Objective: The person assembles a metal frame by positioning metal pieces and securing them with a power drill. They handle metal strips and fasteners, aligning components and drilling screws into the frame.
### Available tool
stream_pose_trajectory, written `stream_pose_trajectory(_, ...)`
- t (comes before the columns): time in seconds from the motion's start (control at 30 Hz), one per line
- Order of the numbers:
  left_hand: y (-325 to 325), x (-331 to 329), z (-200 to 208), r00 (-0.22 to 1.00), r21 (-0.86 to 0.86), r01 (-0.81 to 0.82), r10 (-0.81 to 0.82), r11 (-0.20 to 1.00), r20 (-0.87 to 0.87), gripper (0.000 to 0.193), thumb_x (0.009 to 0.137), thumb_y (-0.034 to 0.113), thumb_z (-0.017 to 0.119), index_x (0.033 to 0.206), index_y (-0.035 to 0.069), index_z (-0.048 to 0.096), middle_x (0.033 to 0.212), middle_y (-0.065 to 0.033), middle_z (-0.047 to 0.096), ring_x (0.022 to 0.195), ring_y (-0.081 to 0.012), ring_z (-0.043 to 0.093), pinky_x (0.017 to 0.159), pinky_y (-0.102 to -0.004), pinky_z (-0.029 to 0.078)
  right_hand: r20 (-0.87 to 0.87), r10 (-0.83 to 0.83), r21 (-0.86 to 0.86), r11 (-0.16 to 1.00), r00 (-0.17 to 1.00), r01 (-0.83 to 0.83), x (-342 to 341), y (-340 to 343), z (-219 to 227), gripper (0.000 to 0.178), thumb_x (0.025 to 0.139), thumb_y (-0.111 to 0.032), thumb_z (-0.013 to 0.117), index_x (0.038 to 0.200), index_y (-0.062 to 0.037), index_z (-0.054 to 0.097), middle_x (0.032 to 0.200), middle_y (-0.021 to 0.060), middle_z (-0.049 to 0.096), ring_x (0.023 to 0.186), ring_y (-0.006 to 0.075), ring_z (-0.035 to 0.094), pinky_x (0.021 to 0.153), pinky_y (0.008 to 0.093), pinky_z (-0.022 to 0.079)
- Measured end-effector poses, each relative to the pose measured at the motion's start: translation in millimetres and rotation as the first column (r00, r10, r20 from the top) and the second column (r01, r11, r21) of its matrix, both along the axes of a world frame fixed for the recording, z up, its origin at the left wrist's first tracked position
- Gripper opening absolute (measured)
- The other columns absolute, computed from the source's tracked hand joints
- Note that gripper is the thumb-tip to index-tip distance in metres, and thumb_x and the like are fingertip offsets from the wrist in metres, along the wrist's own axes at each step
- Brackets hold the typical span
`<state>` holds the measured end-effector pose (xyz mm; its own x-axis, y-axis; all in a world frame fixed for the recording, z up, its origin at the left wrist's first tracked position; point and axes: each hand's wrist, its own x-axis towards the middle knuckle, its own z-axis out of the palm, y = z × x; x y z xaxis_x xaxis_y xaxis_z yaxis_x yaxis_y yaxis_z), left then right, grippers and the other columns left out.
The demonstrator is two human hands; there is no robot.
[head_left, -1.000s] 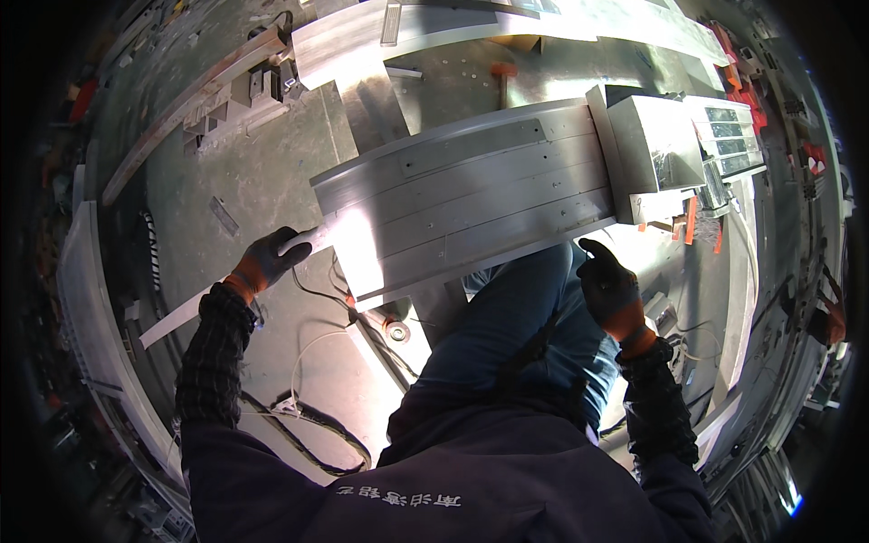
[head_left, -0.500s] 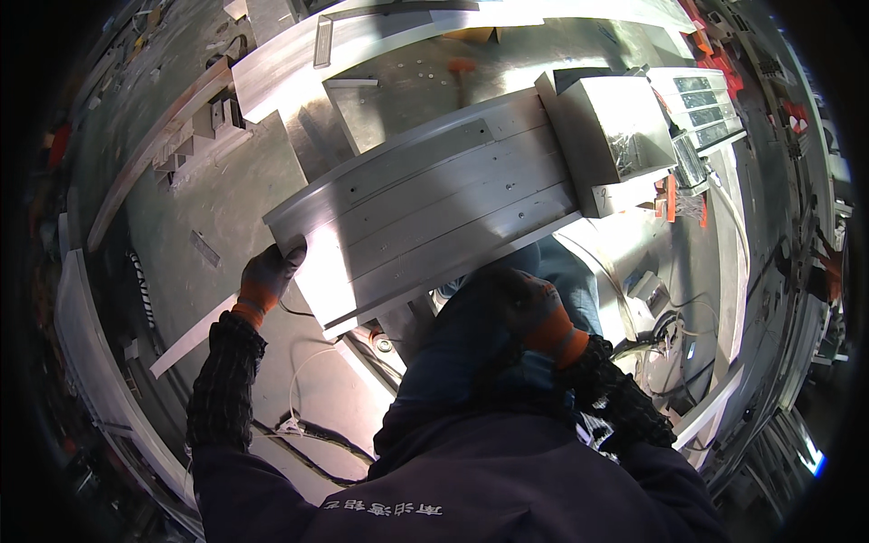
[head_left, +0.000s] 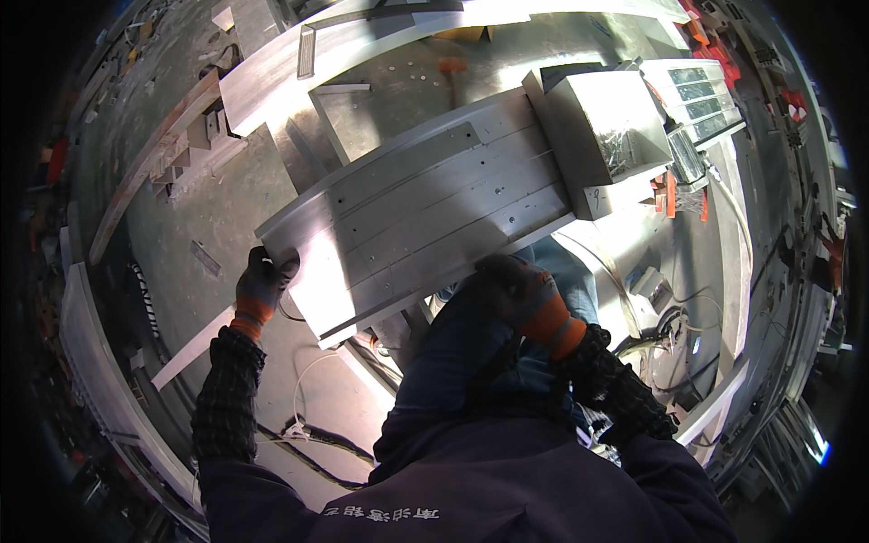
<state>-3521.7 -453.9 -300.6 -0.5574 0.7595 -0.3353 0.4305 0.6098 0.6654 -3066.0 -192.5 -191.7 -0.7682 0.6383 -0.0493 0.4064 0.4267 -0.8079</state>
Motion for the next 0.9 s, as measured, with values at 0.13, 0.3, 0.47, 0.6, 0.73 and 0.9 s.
stream_pose_trajectory(0.13,1.1,1.4,1.0,1.0,0.015,0.015,-0.015,1.0,0.007,0.064,0.093,0.056,0.079,0.123,0.006,0.053,0.088,-0.0149,0.075,0.087,-0.0365,0.075,0.078,-0.0462,0.057,-0.07,-0.081,0.143,0.986,0.994,0.09,-4.3,24.1,-7.0,0.026,0.096,-0.012,0.069,0.121,-0.0066,0.073,0.107,0.018,0.077,0.098,0.0364,0.075,0.086,0.0429,0.061)
stream_pose_trajectory(0.3,-2.2,-0.1,-3.4,1.0,0.066,0.017,-0.017,0.998,0.007,0.065,0.093,0.057,0.079,0.124,0.006,0.054,0.089,-0.0137,0.076,0.087,-0.035,0.075,0.079,-0.0455,0.057,-0.181,-0.401,-0.129,0.915,0.898,0.383,-35.5,62.8,-3.7,0.02,0.105,-0.014,0.067,0.12,-0.0028,0.073,0.104,0.0122,0.079,0.093,0.0217,0.076,0.081,0.0338,0.06)
stream_pose_trajectory(0.47,-7.0,-0.6,-12.7,0.999,0.119,-0.015,0.01,0.993,0.041,0.066,0.092,0.059,0.079,0.125,0.006,0.056,0.091,-0.0135,0.076,0.088,-0.0337,0.075,0.081,-0.044,0.057,-0.15,-0.429,-0.115,0.902,0.891,0.415,-65.8,102.5,-25.8,0.019,0.106,-0.017,0.068,0.119,-0.003,0.073,0.104,0.0084,0.08,0.09,0.0163,0.077,0.078,0.0313,0.06)
stream_pose_trajectory(0.6,1.5,2.4,-5.1,1.0,0.068,-0.004,0.003,0.998,0.015,0.067,0.091,0.06,0.08,0.124,0.006,0.057,0.092,-0.013,0.076,0.088,-0.0323,0.075,0.082,-0.043,0.057,-0.071,-0.349,0.17,0.919,0.934,0.356,-70.3,120.4,-60.2,0.02,0.103,-0.019,0.07,0.119,-0.0081,0.074,0.107,0.0098,0.08,0.087,0.0227,0.078,0.079,0.0337,0.061)
stream_pose_trajectory(0.73,9.7,12.7,17.6,0.998,0.025,0.019,-0.017,1.0,-0.06,0.067,0.091,0.06,0.079,0.122,0.005,0.058,0.094,-0.0122,0.076,0.088,-0.0315,0.074,0.083,-0.0429,0.057,0.072,-0.388,0.265,0.896,0.919,0.357,-79.2,114.3,-54.5,0.023,0.101,-0.023,0.069,0.12,-0.0125,0.075,0.111,0.0112,0.078,0.097,0.0316,0.077,0.085,0.038,0.062)
stream_pose_trajectory(0.9,2.9,4.2,3.5,1.0,0.029,0.002,-0.001,1.0,-0.028,0.068,0.091,0.062,0.079,0.122,0.005,0.058,0.097,-0.0126,0.076,0.091,-0.0332,0.075,0.083,-0.0439,0.058,0.183,-0.174,0.474,0.878,0.968,0.068,-80.5,116.2,-44.1,0.027,0.102,-0.024,0.066,0.125,-0.0125,0.074,0.116,0.0136,0.077,0.103,0.0362,0.075,0.09,0.0426,0.06)
